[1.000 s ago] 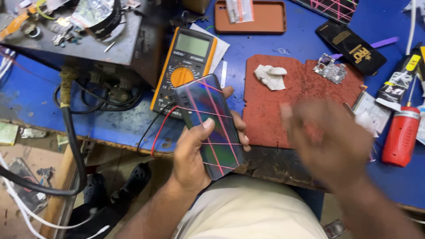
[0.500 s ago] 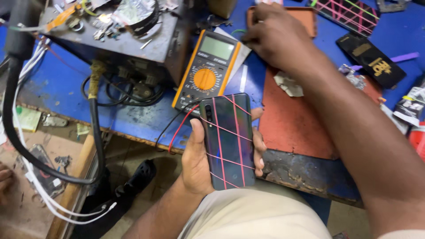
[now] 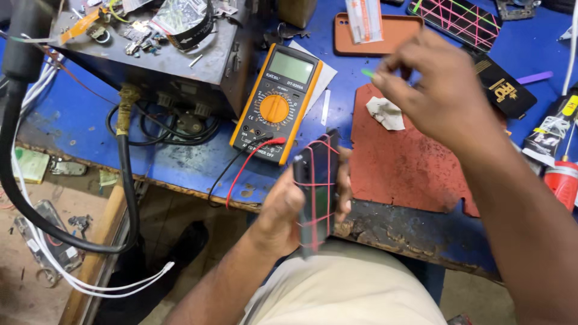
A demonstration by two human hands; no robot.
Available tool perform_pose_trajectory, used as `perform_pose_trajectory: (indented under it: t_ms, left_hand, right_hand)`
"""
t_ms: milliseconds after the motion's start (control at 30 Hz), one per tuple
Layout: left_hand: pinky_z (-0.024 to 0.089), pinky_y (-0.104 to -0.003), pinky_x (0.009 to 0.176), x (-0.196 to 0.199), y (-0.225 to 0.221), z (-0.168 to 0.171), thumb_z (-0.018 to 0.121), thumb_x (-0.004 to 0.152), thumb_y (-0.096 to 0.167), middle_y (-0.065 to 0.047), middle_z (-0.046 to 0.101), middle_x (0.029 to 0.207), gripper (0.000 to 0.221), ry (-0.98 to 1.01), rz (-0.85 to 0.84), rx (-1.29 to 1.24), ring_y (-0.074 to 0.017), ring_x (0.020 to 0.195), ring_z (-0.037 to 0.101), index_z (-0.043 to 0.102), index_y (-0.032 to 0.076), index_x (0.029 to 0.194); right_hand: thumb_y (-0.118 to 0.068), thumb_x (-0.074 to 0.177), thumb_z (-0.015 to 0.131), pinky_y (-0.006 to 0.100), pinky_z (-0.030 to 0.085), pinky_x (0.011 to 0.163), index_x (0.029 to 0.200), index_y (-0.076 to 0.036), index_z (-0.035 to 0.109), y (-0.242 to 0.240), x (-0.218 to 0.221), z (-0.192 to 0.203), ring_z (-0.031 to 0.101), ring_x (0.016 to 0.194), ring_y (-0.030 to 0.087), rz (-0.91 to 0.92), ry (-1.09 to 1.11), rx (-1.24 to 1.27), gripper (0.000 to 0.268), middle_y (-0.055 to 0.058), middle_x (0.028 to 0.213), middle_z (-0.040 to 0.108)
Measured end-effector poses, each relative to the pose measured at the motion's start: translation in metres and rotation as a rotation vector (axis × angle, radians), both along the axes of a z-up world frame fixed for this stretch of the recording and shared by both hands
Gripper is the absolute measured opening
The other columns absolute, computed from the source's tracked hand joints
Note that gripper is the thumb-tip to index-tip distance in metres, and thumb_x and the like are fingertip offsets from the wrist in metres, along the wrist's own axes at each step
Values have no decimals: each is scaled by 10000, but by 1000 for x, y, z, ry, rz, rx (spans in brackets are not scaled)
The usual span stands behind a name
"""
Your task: The person cleans the internal components of a disassembled smartphone with a tissue, applies adhesive to the battery, and reassembles the phone. They then secure the phone with multiple rubber bands and test its functionality by navigating the touchscreen and inserting a phone case.
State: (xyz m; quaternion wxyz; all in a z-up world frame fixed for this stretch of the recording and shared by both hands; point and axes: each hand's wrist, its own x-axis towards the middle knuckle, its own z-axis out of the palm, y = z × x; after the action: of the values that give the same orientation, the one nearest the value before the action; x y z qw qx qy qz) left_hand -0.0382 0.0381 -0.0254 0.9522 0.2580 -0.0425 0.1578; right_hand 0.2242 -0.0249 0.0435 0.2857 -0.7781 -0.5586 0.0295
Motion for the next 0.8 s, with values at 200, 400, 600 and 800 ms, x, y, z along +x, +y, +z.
perform_pose_trajectory:
  t_ms: [200, 400, 600, 800]
  left_hand:
    - [507, -272, 814, 13, -5, 23, 914, 775, 304, -67, 427, 1571, 894, 161, 184, 380, -121, 997, 565, 433, -14, 1459]
    - [449, -288, 1172, 20, -19, 39, 921, 756, 231, -122, 470, 1410, 845, 229, 130, 717, -170, 1311, 516, 517, -84, 1428]
    - [565, -332, 1093, 24, -31, 46, 957, 682, 243, -148, 542, 1426, 874, 317, 388, 1178, -243, 1295, 636, 551, -33, 1406]
    - [589, -361, 921, 28, -40, 67, 949, 696, 296, -149, 622, 1249, 928, 323, 332, 1381, -286, 1073, 720, 504, 36, 1468]
  right_hand:
    - [-82, 937, 718, 233, 454, 722, 970, 0, 710, -67, -51, 1, 548, 855, 90, -33, 682, 82, 89, 38, 980, 604]
    - [-84, 963, 659, 265, 453, 895, 902, 0, 628, -102, -54, -15, 553, 997, 144, 78, 891, 221, 107, 79, 1002, 585]
    - [-45, 1058, 620, 316, 506, 690, 907, 23, 664, -133, -45, -23, 611, 806, 210, 342, 1727, 551, 172, 118, 861, 660]
    - [-2, 962, 747, 258, 521, 555, 1296, 45, 610, -136, -37, -35, 644, 600, 179, 229, 1559, 577, 364, 202, 1210, 664]
